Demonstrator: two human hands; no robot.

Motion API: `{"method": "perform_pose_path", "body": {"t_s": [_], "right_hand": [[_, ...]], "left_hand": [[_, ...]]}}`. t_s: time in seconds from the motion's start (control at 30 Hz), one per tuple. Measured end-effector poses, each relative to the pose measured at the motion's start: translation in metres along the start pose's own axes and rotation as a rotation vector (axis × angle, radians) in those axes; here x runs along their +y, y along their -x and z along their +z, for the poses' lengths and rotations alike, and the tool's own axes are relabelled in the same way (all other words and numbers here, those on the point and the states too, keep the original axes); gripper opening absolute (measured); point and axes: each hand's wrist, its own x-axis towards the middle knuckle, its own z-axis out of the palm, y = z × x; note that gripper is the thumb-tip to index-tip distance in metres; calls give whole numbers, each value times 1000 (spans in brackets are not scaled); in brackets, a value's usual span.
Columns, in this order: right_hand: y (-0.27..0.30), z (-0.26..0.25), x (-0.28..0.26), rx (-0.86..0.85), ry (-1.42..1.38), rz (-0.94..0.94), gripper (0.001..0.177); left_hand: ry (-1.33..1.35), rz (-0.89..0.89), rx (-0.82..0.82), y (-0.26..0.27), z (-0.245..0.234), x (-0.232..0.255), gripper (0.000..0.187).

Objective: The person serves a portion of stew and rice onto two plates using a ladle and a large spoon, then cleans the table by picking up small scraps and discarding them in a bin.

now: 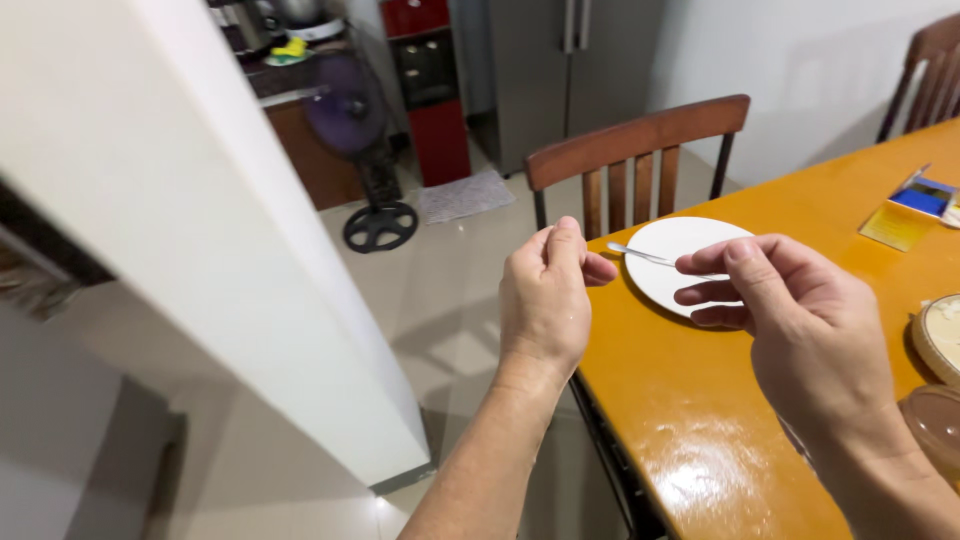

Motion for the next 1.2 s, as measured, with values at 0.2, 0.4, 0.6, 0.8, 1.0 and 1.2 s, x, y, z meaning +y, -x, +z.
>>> {"method": "perform_pose_path", "body": {"t_s": [0.2,0.4,0.6,0.8,1.0,1.2], "right_hand": [[-44,11,28,96,49,88,31],[-95,32,53,230,114,96,31],[-144,69,57,409,79,134,29],[-181,99,66,476,102,142,26],[-221,103,83,499,123,164,23],[-278,102,105,511,102,135,24]], "left_hand": [[3,-35,-80,-65,17,-27,47],[84,-76,-189,-150,23,-55,42],[156,-34,-318,-230,26,-64,31],[93,-80,-336,-278,32,-67,23],[191,-121,-420,-323,52,-92,17],[220,-87,-464,-381,78,-100,23]]}}
